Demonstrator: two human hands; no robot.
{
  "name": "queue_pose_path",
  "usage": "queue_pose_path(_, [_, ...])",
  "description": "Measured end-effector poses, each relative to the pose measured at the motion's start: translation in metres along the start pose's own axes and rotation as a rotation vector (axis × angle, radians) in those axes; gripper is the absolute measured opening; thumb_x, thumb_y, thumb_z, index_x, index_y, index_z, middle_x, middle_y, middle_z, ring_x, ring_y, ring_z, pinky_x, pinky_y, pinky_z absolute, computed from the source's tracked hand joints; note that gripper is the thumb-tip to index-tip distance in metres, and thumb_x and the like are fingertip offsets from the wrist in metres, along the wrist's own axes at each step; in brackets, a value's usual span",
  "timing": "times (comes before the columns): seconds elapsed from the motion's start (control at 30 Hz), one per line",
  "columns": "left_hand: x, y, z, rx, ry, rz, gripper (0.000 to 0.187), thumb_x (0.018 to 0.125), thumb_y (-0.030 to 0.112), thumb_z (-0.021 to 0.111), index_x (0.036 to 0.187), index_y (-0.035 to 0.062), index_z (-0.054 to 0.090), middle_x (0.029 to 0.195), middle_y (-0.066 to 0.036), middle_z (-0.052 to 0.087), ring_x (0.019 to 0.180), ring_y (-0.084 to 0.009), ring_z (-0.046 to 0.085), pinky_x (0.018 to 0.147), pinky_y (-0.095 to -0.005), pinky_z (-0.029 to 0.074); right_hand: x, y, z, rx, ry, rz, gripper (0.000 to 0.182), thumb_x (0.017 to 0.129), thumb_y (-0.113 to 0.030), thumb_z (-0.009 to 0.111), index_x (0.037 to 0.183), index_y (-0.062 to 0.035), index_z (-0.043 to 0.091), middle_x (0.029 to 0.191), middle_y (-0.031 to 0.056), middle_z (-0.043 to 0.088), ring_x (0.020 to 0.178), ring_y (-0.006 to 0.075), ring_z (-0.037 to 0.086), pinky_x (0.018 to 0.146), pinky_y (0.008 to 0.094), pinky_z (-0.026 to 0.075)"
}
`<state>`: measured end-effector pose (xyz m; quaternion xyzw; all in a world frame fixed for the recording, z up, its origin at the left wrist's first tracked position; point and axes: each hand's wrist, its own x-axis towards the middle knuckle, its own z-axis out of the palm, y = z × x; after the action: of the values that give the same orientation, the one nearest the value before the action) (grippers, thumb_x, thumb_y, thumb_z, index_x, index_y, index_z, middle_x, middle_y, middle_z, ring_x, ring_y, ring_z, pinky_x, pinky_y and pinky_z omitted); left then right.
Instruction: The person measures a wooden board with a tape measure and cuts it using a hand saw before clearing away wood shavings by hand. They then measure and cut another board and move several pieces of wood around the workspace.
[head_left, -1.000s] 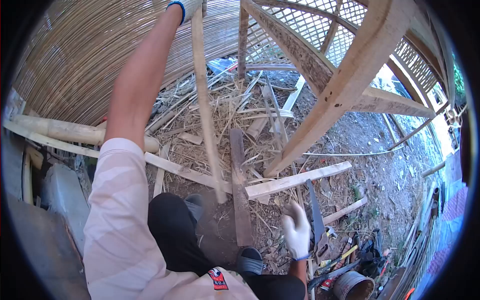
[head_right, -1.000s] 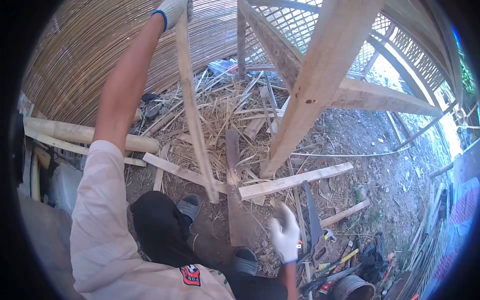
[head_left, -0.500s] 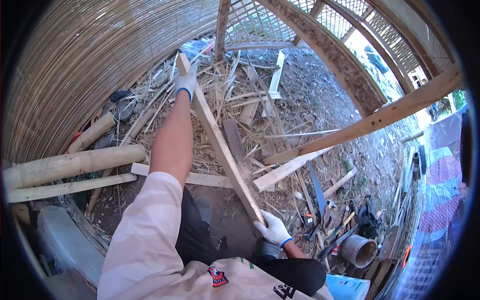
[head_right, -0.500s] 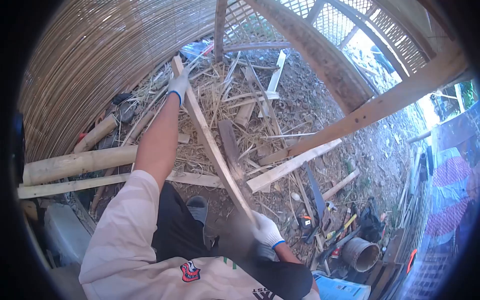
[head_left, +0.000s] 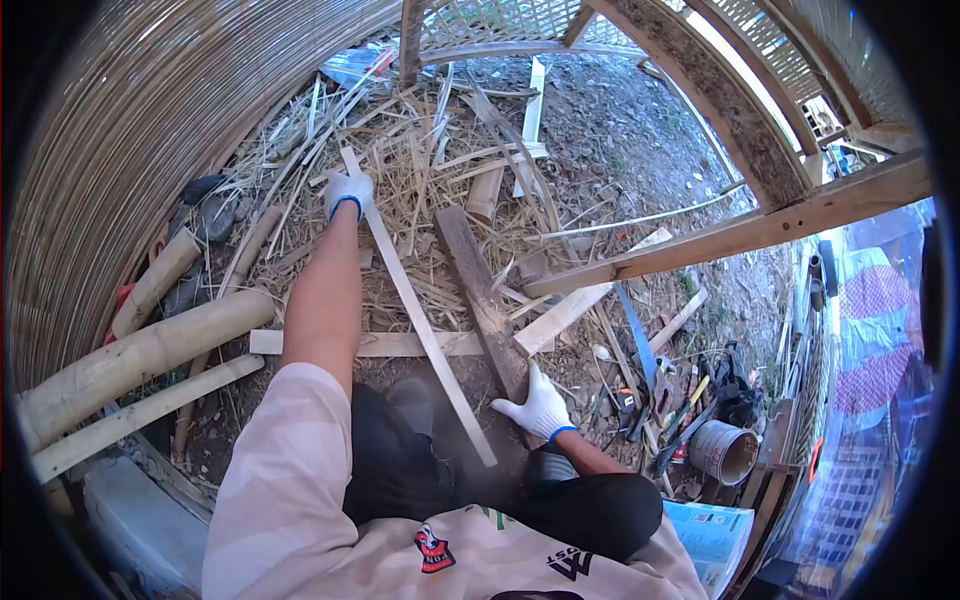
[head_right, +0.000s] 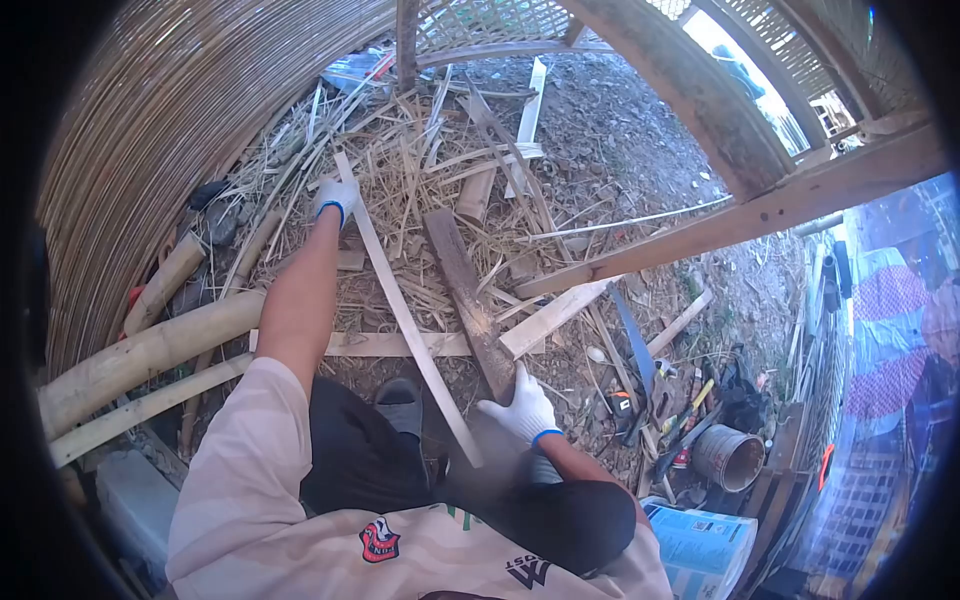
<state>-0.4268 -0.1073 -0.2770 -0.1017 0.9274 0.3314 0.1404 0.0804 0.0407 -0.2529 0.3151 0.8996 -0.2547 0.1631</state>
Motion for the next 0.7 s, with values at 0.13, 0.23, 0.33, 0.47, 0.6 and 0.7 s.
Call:
queue_pose_path(0.13, [-0.023,0.015,0.008,0.102,-0.025,0.097,0.059,0.091,0.040,0.070,0.139,0.0052,0.065,0.146,-0.024,0.061,0.135,-0.0363,0.062,0.112,-0.0487,0.052,0.007,0.002,0.003,0.093,-0.025,0.057,0.107,0.075,-0.043,0.085,0.160,0.0004,0.037,0.134,0.0325,0.061,0.123,0.0471,0.064,0.100,0.0539,0.055])
queue_pose_path(0.23, [-0.043,0.041,0.014,0.203,0.015,0.137,0.062,0.091,0.040,0.069,0.143,0.0085,0.060,0.148,-0.020,0.056,0.138,-0.0361,0.058,0.112,-0.0498,0.051,0.004,0.006,-0.017,-0.061,0.156,-0.029,0.100,0.074,-0.041,0.085,0.156,-0.0023,0.044,0.128,0.0302,0.062,0.120,0.0460,0.063,0.100,0.0531,0.055])
queue_pose_path(0.33, [-0.065,0.061,0.021,0.144,-0.014,0.162,0.061,0.090,0.038,0.069,0.142,0.0090,0.061,0.149,-0.021,0.056,0.138,-0.0370,0.057,0.113,-0.0505,0.049,0.014,0.023,-0.047,-0.145,0.115,-0.027,0.095,0.076,-0.040,0.084,0.154,-0.0023,0.047,0.133,0.0281,0.062,0.125,0.0446,0.062,0.106,0.0512,0.052])
queue_pose_path(0.47, [-0.085,0.096,0.057,0.026,-0.086,0.188,0.060,0.090,0.037,0.069,0.142,0.0082,0.062,0.150,-0.020,0.056,0.138,-0.0372,0.057,0.113,-0.0516,0.048,0.030,0.038,-0.067,0.089,-0.045,0.130,0.082,0.087,-0.045,0.080,0.149,0.0019,0.054,0.137,0.0248,0.067,0.128,0.0353,0.065,0.110,0.0435,0.051])
queue_pose_path(0.6, [-0.103,0.113,0.075,0.074,-0.227,0.399,0.061,0.090,0.037,0.070,0.142,0.0076,0.062,0.153,-0.020,0.054,0.140,-0.0375,0.056,0.113,-0.0527,0.048,0.062,0.062,-0.050,0.514,0.210,0.211,0.063,0.103,-0.042,0.069,0.144,0.0045,0.061,0.130,0.0147,0.072,0.115,0.0227,0.068,0.101,0.0349,0.053])
queue_pose_path(0.7, [-0.107,0.118,0.080,0.138,-0.325,0.463,0.062,0.090,0.040,0.068,0.142,0.0068,0.064,0.153,-0.023,0.055,0.142,-0.0392,0.055,0.116,-0.0518,0.047,0.091,0.060,-0.046,0.575,0.218,0.342,0.065,0.105,-0.046,0.066,0.144,0.0053,0.061,0.134,0.0138,0.070,0.118,0.0201,0.064,0.103,0.0335,0.049])
